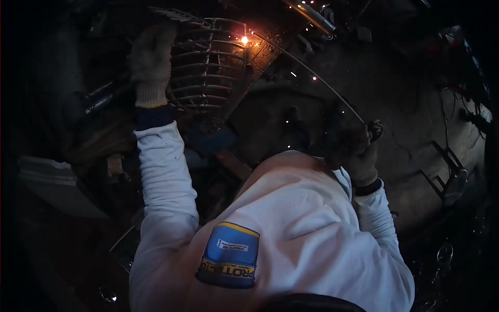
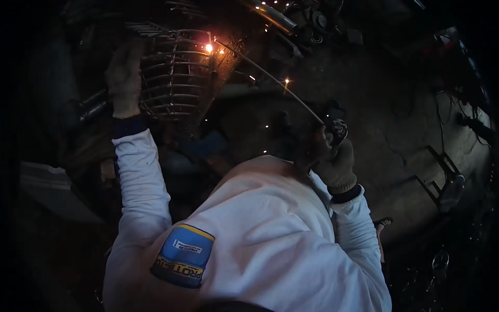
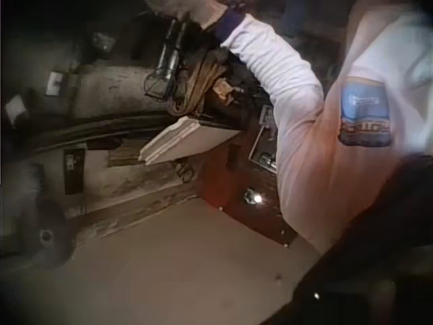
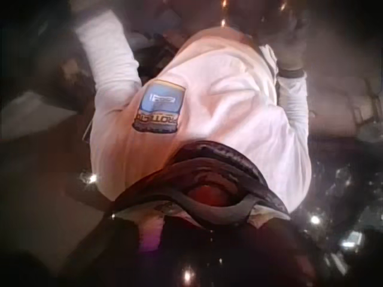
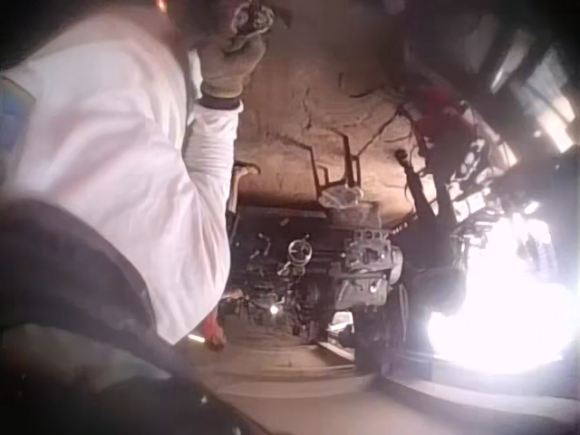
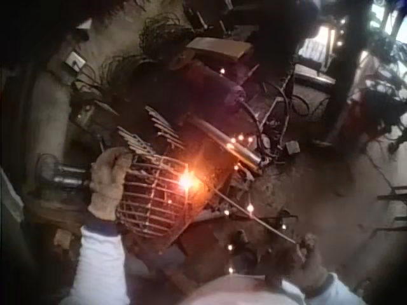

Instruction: The person uses an angle grinder to smooth a curved metal frame on a workbench, then performs arc welding on various joints of the metal structure with a welding rod, briefly checking the welding machine settings.

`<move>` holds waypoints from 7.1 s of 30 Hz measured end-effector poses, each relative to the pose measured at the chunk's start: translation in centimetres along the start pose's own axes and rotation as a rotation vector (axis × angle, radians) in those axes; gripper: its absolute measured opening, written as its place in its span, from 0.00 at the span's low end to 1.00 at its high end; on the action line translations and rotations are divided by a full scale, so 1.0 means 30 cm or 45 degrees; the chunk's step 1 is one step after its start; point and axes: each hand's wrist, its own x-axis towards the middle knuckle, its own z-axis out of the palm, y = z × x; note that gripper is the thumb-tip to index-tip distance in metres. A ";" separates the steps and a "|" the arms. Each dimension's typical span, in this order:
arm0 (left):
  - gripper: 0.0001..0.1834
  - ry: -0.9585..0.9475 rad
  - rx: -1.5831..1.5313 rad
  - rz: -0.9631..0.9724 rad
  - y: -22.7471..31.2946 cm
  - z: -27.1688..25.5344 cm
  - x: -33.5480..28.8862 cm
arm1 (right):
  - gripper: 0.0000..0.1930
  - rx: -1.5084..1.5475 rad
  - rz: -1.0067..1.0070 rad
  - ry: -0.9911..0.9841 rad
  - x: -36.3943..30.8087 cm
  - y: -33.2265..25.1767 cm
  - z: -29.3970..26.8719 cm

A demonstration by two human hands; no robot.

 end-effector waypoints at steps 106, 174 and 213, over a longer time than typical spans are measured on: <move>0.20 -0.014 0.123 -0.096 0.012 -0.002 0.009 | 0.10 -0.227 0.026 -0.447 0.029 -0.192 0.005; 0.25 0.019 0.212 -0.005 0.013 -0.009 -0.003 | 0.19 -0.838 -0.422 -0.221 -0.070 -0.425 0.168; 0.23 0.112 0.234 -0.043 0.041 -0.028 -0.040 | 0.30 -0.651 -0.955 -0.482 -0.096 -0.660 0.333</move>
